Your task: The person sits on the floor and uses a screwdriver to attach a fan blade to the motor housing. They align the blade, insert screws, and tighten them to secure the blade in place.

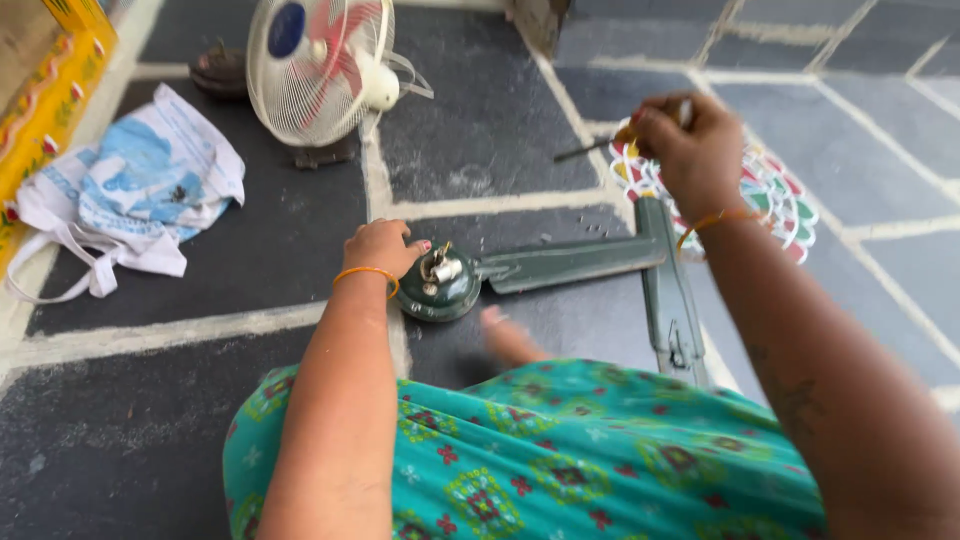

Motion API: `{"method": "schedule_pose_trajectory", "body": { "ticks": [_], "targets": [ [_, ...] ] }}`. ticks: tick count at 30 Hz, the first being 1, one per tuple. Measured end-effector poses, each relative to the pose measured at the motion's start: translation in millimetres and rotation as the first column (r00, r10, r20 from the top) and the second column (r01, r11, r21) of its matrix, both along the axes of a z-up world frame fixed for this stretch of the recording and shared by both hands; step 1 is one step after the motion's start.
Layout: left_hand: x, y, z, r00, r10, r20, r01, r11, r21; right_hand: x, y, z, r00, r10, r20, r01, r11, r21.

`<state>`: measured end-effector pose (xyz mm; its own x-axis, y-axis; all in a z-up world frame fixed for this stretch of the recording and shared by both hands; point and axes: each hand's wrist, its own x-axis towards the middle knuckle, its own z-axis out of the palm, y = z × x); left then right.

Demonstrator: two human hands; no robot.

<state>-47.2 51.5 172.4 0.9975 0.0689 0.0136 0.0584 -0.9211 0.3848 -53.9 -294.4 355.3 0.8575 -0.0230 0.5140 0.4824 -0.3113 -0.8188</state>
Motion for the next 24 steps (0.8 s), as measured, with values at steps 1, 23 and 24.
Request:
{"method": "schedule_pose_trajectory", "body": {
  "ticks": [1, 23, 24],
  "targets": [
    [-1, 1, -10, 1.000, 0.018, -0.016, -0.019, 0.999, -0.045, 1, 2, 0, 1.000, -0.025, -0.017, 0.024, 0.999, -0.027],
    [-15, 40, -152, 0.963, -0.089, 0.255, 0.109, 0.992, -0.062, 47, 86, -45, 0.929, -0.065, -0.363, -0.235, 0.654, -0.719],
    [-14, 36, -156, 0.956, -0.116, 0.269, 0.135, 0.990, -0.053, 50, 87, -58, 0.926, -0.069, -0.371, -0.240, 0.651, -0.721]
  ]
}}
